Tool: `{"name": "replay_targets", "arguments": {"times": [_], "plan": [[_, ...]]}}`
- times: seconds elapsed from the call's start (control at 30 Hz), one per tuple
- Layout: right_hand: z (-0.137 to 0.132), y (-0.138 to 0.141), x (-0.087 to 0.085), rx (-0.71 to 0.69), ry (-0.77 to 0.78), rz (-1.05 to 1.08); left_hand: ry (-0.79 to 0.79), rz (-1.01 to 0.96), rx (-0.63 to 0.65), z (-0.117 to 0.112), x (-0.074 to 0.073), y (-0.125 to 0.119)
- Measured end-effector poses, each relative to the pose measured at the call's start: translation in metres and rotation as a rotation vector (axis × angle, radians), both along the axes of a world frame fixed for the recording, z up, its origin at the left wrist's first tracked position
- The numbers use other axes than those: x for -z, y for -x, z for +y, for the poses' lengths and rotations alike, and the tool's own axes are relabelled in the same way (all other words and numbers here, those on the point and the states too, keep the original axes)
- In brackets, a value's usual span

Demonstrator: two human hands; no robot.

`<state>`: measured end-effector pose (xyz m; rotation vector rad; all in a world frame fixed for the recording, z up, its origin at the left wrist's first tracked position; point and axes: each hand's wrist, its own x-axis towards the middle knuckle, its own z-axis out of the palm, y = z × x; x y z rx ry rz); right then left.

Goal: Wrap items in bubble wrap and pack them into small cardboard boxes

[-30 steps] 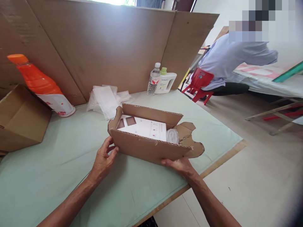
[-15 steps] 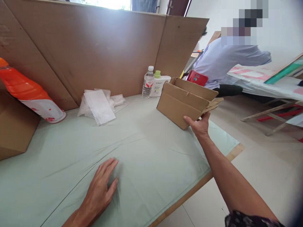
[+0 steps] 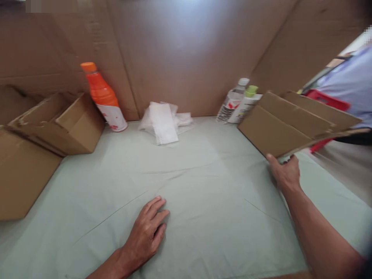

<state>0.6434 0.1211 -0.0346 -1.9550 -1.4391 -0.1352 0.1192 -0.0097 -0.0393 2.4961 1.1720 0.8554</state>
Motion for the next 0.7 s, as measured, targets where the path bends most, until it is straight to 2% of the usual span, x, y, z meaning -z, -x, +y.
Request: {"name": "replay_targets", "arguments": {"times": [0.1,0.2,0.27,0.33,0.4,0.43,0.47,0.57,0.63,0.7], "plan": [[-0.019,0.037,0.022,0.021,0.236,-0.084,0.109,0.069,0.026,-0.009,-0.006,-0.002],[-0.027,0.095,0.038,-0.129,0.261,-0.235,0.2,0.107,0.123,-0.021,-0.003,0.0],[-0.029,0.146,0.042,-0.302,0.207,-0.284,0.203,0.095,0.208,-0.026,0.001,0.006],[-0.031,0.206,0.039,-0.53,0.136,-0.311,0.198,0.079,0.341,-0.026,-0.003,0.019],[-0.035,0.269,0.03,-0.772,0.077,-0.337,0.224,0.039,0.447,-0.016,-0.017,0.041],[-0.038,0.299,0.024,-0.892,0.077,-0.349,0.227,0.009,0.436,-0.006,-0.028,0.056],[-0.04,0.327,0.018,-1.002,0.093,-0.357,0.209,-0.033,0.362,0.006,-0.041,0.073],[-0.047,0.39,0.005,-1.195,0.144,-0.355,-0.024,-0.132,-0.182,0.063,-0.081,0.132],[-0.048,0.411,0.002,-1.216,0.13,-0.339,-0.214,-0.194,-0.52,0.112,-0.105,0.171],[-0.047,0.418,0.001,-1.208,0.102,-0.318,-0.344,-0.212,-0.698,0.161,-0.123,0.201]]}}
